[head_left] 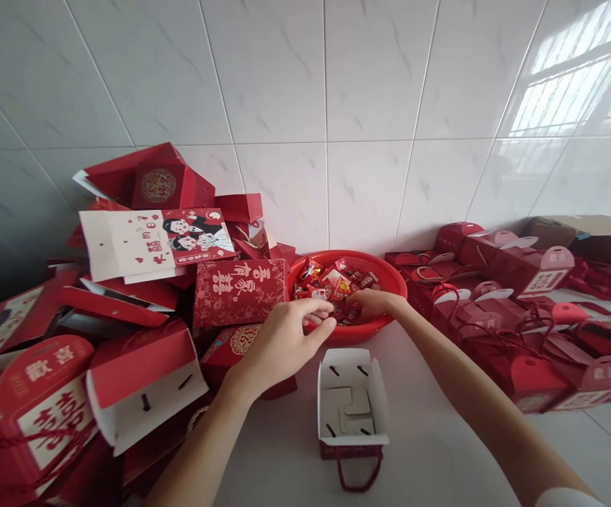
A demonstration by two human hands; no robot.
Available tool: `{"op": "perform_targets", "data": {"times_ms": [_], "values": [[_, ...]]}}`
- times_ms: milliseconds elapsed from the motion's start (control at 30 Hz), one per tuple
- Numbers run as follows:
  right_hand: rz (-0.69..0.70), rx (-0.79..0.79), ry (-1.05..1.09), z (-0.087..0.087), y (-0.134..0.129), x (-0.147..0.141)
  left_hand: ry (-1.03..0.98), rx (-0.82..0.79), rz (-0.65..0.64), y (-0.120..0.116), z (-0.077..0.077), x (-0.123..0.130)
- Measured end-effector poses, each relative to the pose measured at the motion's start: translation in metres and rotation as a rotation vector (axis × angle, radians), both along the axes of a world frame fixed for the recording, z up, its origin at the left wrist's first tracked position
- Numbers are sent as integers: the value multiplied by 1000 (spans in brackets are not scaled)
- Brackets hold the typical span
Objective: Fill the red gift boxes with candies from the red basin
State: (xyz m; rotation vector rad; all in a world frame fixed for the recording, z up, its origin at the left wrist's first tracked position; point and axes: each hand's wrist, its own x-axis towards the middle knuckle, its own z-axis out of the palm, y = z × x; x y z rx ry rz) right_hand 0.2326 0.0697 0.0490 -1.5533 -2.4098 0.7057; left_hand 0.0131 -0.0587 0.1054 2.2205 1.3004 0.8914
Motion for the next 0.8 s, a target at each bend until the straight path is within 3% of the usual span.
{"op": "perform_targets", "data": {"times_ms": [233, 367, 533, 667, 800], "values": [[-101, 183, 181, 8, 2, 16, -26, 13, -1, 4, -5, 0], [-80, 56, 748, 16, -10, 19, -61, 13, -8, 8, -9, 0], [-292, -164, 1248, 22, -18, 18, -81, 16, -13, 9, -9, 0], [-397, -265, 1351, 20, -14, 21, -83, 16, -19, 9, -8, 0], [-396, -285, 1305, 18, -9, 27, -87, 21, -21, 8, -9, -1]]}}
